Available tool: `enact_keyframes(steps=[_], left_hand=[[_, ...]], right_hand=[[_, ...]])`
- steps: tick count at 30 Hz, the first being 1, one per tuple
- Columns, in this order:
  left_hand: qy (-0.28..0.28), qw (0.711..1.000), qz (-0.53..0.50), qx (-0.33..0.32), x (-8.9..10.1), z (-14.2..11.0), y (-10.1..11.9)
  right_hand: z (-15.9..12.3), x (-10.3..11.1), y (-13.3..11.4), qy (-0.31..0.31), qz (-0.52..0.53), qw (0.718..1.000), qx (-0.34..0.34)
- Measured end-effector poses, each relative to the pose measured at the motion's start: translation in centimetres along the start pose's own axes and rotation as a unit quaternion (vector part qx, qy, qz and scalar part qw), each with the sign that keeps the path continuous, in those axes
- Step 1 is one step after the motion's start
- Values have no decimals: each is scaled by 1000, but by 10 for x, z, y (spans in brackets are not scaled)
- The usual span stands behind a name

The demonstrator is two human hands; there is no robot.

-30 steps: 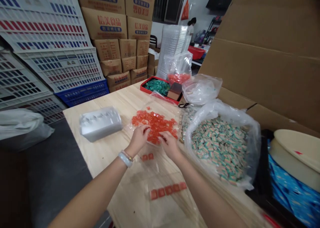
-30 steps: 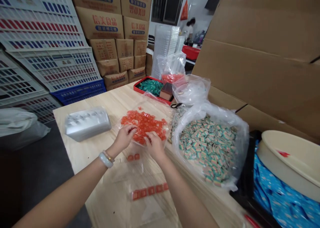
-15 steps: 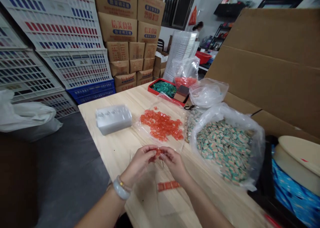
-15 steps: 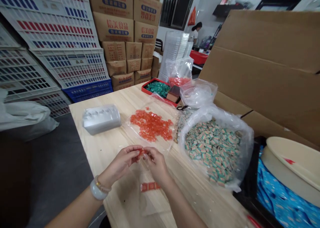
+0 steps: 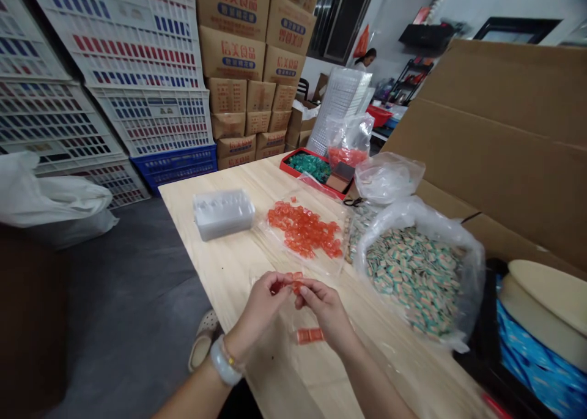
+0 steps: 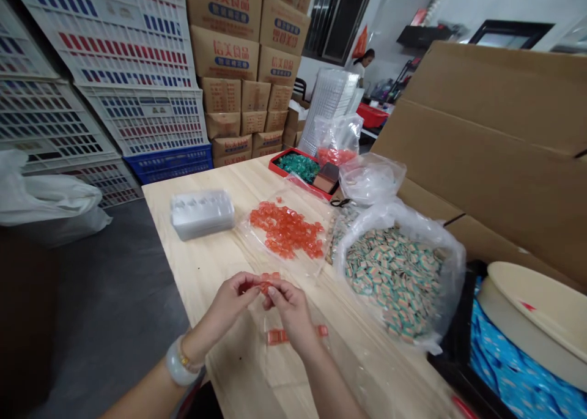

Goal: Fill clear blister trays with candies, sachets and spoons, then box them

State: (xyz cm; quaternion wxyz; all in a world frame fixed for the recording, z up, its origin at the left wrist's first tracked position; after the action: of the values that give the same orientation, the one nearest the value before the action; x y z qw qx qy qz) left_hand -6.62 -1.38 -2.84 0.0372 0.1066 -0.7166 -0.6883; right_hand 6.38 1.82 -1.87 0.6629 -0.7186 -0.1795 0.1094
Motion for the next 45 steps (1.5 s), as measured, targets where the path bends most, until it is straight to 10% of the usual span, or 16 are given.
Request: enact_keyframes(steps=[11, 15, 19, 23, 25, 32, 40, 45], left_hand=[[-43, 971, 192, -137, 14, -28, 4], [-16, 975, 194, -103, 26, -30, -10], [37, 983, 151, -100, 39, -21, -22], [40, 992, 109, -56, 44, -10, -40], [49, 996, 74, -13, 45, -7, -47], [64, 988, -105, 94, 46, -9, -36], [3, 958, -258, 127, 24, -22, -12], [29, 928, -325, 179, 16, -27, -14]], right_hand=[[-22, -23, 15, -77, 80, 989, -101], [-15, -26, 17, -77, -104, 992, -2], [18, -24, 0, -38, -450, 870, 196], [51, -30, 2, -114, -664, 699, 242], [58, -32, 7, -139, -691, 665, 246], [48, -27, 1, -91, -632, 734, 229], [1, -33, 7, -48, -283, 942, 175], [-12, -35, 11, -17, -183, 976, 116]])
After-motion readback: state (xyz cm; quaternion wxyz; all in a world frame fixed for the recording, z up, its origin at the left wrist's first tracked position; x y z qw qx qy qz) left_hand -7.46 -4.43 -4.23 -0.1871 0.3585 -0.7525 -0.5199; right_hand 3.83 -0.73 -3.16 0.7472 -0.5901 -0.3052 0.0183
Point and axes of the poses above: each hand's wrist, its own z-axis towards the middle knuckle, its own x-axis out of the back of the hand, y = z × x, the point moved 2 cm from there along z, towards the middle knuckle, and after that the axes turned 5 degrees about -z, right-handed, at the moved point
